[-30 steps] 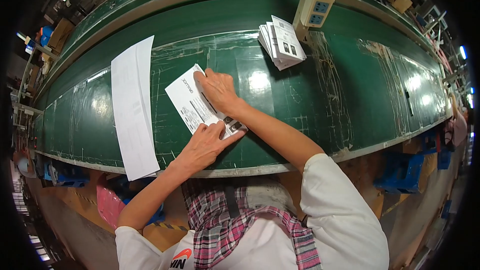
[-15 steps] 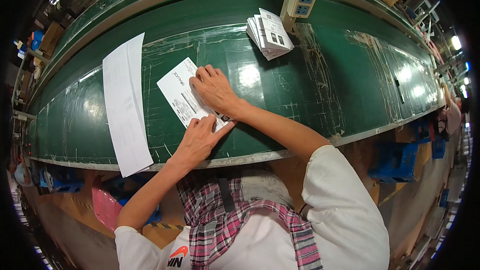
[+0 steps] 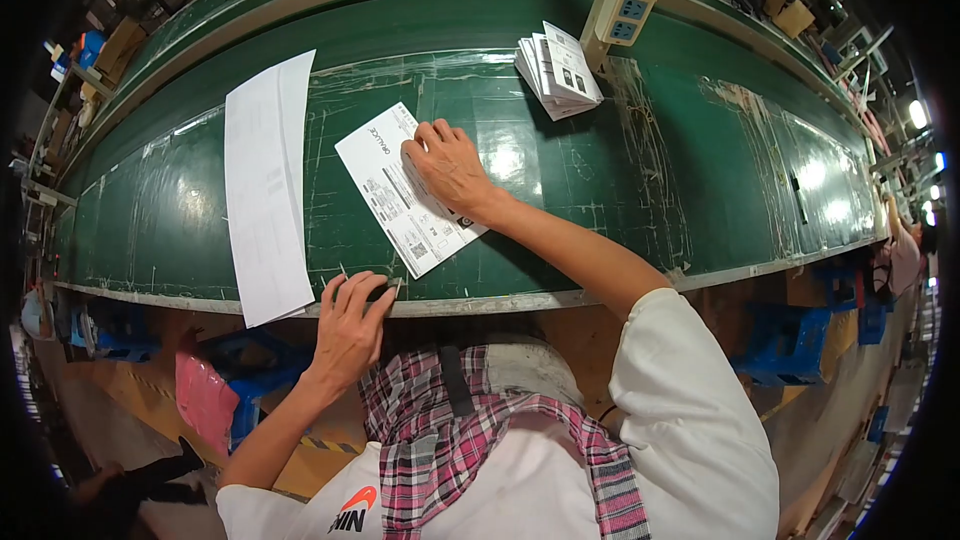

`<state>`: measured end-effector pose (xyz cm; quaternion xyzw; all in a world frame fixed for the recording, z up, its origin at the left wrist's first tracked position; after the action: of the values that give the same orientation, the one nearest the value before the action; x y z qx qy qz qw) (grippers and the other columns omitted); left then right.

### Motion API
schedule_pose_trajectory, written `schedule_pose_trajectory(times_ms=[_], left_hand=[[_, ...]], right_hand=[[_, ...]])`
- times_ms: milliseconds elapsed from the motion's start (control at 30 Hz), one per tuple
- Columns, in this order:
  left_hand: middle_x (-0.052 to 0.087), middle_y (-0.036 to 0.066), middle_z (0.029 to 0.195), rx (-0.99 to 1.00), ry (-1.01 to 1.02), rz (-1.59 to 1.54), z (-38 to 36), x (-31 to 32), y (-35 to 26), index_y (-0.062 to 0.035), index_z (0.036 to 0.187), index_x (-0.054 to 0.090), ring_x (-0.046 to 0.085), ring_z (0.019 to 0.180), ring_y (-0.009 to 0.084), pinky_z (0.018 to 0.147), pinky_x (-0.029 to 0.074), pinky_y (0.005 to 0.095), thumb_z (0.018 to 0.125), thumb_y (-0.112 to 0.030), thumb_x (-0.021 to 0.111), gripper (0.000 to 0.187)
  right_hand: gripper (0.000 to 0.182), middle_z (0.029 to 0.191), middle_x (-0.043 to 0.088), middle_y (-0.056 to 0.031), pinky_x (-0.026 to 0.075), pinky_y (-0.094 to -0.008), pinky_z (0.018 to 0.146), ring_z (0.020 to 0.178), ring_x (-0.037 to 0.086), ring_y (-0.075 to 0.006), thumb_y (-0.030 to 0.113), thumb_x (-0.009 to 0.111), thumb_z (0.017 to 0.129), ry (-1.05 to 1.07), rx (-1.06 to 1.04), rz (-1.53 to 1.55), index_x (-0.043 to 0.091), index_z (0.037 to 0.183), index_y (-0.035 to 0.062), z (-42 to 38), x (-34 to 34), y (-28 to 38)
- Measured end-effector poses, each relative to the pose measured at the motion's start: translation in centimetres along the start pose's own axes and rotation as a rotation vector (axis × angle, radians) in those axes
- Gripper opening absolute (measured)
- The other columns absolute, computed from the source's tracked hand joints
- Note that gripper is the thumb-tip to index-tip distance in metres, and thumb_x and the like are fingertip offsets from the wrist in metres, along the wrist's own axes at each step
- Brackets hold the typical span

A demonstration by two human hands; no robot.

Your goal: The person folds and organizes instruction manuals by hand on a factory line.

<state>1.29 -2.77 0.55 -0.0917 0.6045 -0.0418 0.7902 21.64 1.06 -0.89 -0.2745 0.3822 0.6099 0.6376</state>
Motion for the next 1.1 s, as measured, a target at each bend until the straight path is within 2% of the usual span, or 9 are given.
schedule_pose_trajectory(times_ms=[67,233,400,433,567,667,767,900,1100], left_hand=[[0.053,0.013,0.131,-0.038,-0.079,-0.077,-0.3,-0.4,0.4,-0.0018,0.127,0.059,0.048,0.129,0.0303,0.113,0.032,0.0485,0.083,-0.003,0.064,0.044],[0.044,0.015,0.149,-0.037,0.017,-0.129,2.6,3.3,-1.1,0.0005,0.141,0.047,0.038,0.141,0.0313,0.117,0.027,0.0491,0.092,-0.025,0.066,0.058],[0.043,0.014,0.150,-0.047,0.020,-0.099,1.9,3.9,-1.0,-0.0014,0.143,0.046,0.038,0.142,0.0301,0.117,0.027,0.0481,0.093,-0.026,0.064,0.059],[0.043,0.014,0.150,-0.051,0.016,-0.096,1.9,4.0,-1.0,-0.0015,0.143,0.046,0.038,0.142,0.0300,0.117,0.027,0.0481,0.093,-0.026,0.064,0.059],[0.044,0.013,0.150,-0.050,0.014,-0.115,1.8,3.8,-0.9,-0.0022,0.143,0.046,0.038,0.141,0.0293,0.117,0.027,0.0479,0.092,-0.026,0.065,0.059],[0.046,0.012,0.148,-0.056,0.004,-0.136,1.9,3.7,-0.8,-0.0030,0.141,0.049,0.039,0.140,0.0290,0.117,0.027,0.0481,0.091,-0.026,0.067,0.058],[0.054,0.012,0.135,-0.010,-0.089,-0.136,2.6,2.4,-0.6,-0.0023,0.130,0.057,0.050,0.128,0.0288,0.109,0.039,0.0442,0.088,-0.019,0.070,0.046],[0.060,0.010,0.106,0.082,-0.208,-0.203,4.4,1.3,0.2,-0.0005,0.105,0.062,0.059,0.097,0.0268,0.084,0.053,0.0368,0.082,-0.004,0.072,0.025],[0.061,0.009,0.101,0.147,-0.145,-0.151,5.5,0.4,-0.1,-0.0018,0.102,0.063,0.060,0.093,0.0252,0.079,0.054,0.0337,0.080,-0.011,0.074,0.026]], right_hand=[[0.016,0.103,0.056,-0.0090,0.044,-0.0379,0.083,0.099,0.053,-0.0254,0.010,0.057,0.087,0.000,0.004,0.001,0.063,0.102,0.0073,0.0,-0.1,0.0],[0.021,0.106,0.057,-0.0098,0.044,-0.0396,0.084,0.101,0.053,-0.0265,0.020,0.058,0.093,0.037,0.050,0.109,0.064,0.108,0.0072,0.2,0.4,-0.8],[0.037,0.120,0.055,-0.0137,0.040,-0.0460,0.097,0.114,0.048,-0.0325,0.035,0.058,0.096,0.075,0.155,0.217,0.062,0.121,0.0076,-0.5,-1.6,0.4],[0.044,0.125,0.052,-0.0157,0.034,-0.0484,0.104,0.121,0.044,-0.0351,0.038,0.060,0.095,0.016,0.024,0.136,0.058,0.126,0.0072,-1.3,-2.5,2.4],[0.055,0.129,0.049,-0.0141,0.029,-0.0487,0.107,0.123,0.042,-0.0347,0.038,0.066,0.090,0.143,0.000,0.034,0.051,0.134,0.0091,-3.7,-1.5,1.9],[0.051,0.126,0.050,-0.0148,0.030,-0.0516,0.106,0.120,0.044,-0.0340,0.035,0.067,0.091,0.115,0.006,-0.083,0.052,0.131,0.0069,-4.7,-3.1,-1.4],[0.051,0.127,0.051,-0.0139,0.032,-0.0504,0.106,0.120,0.045,-0.0333,0.028,0.069,0.089,0.101,0.093,-0.108,0.052,0.131,0.0057,-5.5,-4.8,-4.2],[0.048,0.125,0.052,-0.0136,0.035,-0.0466,0.106,0.120,0.044,-0.0345,0.020,0.069,0.090,0.113,0.144,0.060,0.054,0.133,0.0058,-6.1,-5.5,-3.3],[0.038,0.116,0.058,-0.0126,0.042,-0.0436,0.098,0.112,0.051,-0.0324,0.018,0.069,0.090,0.136,0.048,0.327,0.060,0.124,0.0065,-5.1,-6.1,-0.2]])
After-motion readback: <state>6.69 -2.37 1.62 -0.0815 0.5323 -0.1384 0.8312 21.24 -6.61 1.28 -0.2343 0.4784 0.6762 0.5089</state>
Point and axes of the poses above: each hand's wrist, its own z-axis towards the middle knuckle, its own x-axis out of the palm, y = z × x, the point moved 10 cm from there along z, towards the middle knuckle
